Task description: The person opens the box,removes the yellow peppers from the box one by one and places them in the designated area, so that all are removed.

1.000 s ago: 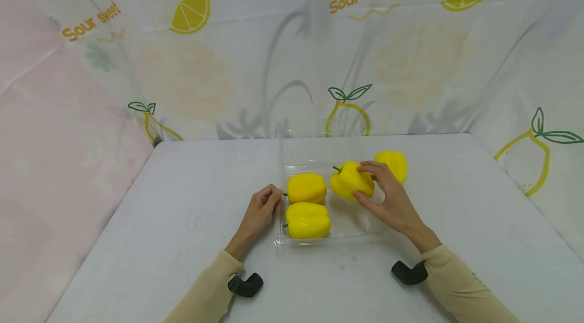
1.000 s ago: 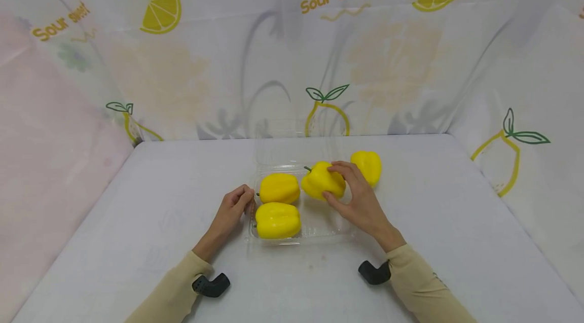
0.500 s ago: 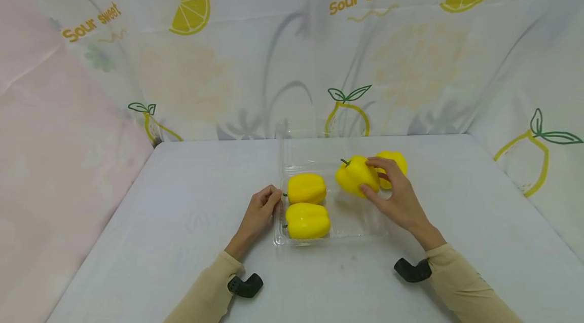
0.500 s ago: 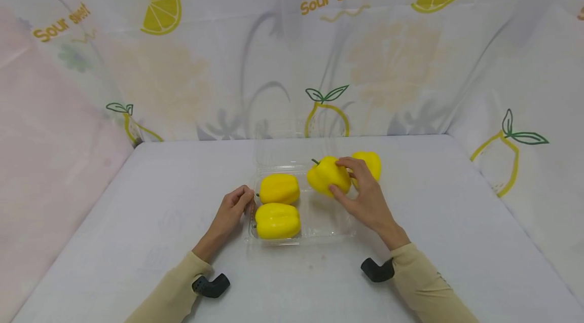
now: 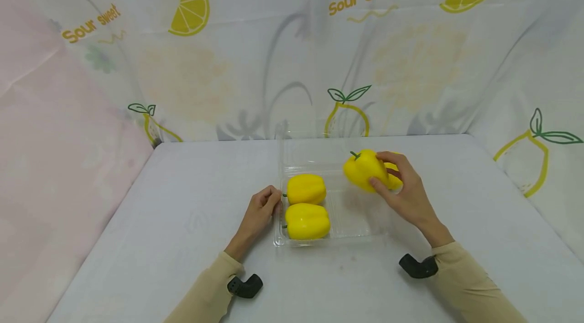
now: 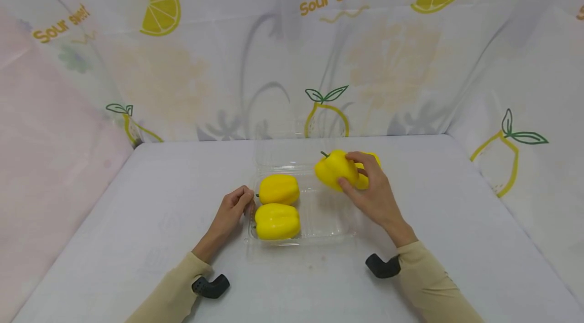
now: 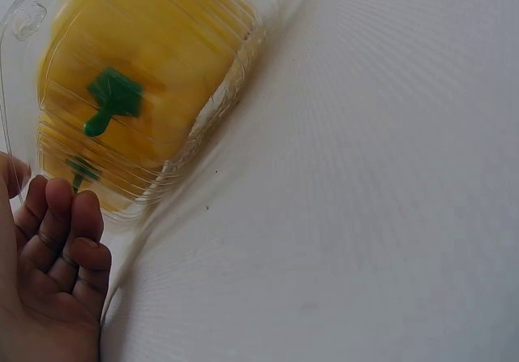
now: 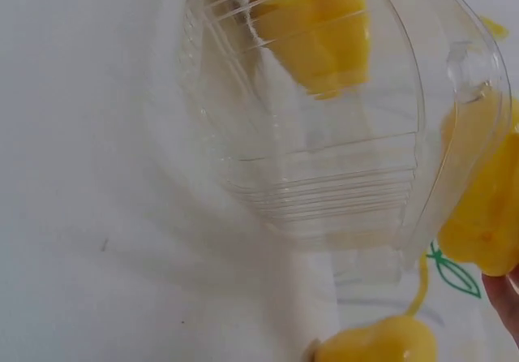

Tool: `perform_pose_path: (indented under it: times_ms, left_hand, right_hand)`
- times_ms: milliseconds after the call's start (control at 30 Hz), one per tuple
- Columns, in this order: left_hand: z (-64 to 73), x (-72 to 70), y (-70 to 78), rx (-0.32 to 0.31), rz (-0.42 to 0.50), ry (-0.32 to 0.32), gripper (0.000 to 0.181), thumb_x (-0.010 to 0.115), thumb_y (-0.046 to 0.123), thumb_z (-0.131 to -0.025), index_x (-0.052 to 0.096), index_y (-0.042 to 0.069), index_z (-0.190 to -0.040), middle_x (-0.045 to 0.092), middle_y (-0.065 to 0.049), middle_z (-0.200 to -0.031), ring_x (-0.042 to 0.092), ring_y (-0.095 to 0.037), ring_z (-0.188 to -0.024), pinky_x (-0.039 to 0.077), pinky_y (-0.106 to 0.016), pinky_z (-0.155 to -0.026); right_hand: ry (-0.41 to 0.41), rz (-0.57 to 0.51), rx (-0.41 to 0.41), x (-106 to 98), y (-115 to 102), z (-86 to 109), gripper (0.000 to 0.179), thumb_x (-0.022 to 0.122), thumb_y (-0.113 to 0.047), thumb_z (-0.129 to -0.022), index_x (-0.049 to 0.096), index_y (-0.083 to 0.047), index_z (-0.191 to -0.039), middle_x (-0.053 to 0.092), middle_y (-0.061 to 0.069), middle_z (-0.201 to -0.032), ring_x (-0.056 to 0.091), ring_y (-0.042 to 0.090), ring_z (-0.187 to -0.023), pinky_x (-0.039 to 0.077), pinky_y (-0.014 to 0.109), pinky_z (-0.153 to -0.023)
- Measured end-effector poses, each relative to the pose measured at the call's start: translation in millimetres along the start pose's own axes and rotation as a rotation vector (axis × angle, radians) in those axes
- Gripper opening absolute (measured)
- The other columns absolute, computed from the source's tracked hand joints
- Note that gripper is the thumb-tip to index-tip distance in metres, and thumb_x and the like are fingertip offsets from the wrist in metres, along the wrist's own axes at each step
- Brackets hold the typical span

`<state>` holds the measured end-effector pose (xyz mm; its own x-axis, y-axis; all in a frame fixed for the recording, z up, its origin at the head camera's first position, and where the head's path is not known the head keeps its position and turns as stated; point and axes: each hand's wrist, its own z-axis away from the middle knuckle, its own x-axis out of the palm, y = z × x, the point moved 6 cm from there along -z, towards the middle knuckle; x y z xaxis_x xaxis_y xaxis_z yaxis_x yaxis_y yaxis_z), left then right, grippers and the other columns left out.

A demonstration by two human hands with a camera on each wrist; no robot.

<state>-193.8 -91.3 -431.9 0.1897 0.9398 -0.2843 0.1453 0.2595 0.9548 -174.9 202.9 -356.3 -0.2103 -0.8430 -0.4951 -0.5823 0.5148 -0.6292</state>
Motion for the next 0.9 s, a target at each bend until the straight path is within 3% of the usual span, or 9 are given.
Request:
perform_pose_path:
  times_ms: [300,533,900]
  left_hand:
    - [0.0,-0.2,0.4,0.007,0.006,-0.002,0.026,0.045,0.014,-0.100,0.053,-0.002,-0.081,0.046,-0.003,-0.064,0.041,-0.007,-0.057,0.035,-0.016,-0.053]
    - [0.1,0.0,-0.2,0.008,0.008,0.000,0.026,0.045,0.013,-0.100,0.054,-0.002,-0.081,0.046,-0.003,-0.064,0.042,-0.008,-0.057,0.036,-0.016,-0.054]
    - [0.0,-0.1,0.4,-0.001,0.009,0.003,0.026,0.045,0.013,-0.100,0.054,-0.002,-0.081,0.046,-0.003,-0.064,0.041,-0.008,-0.057,0.035,-0.016,-0.053]
  right_hand:
    - [0.012,0.022,0.000,-7,-10,-2.6,0.051,0.070,0.012,-0.075,0.050,0.010,-0.121,0.054,0.023,-0.122,0.048,0.008,-0.110,0.038,0.008,-0.094]
    - [0.015,0.015,0.028,-9,-6,-2.8,0.050,0.070,0.009,-0.077,0.050,0.008,-0.123,0.054,0.021,-0.123,0.048,0.000,-0.107,0.040,0.007,-0.090]
    - [0.049,0.028,0.103,-13,31,-0.6,0.053,0.069,0.006,-0.079,0.049,0.002,-0.127,0.054,0.015,-0.125,0.045,-0.006,-0.106,0.039,0.005,-0.088]
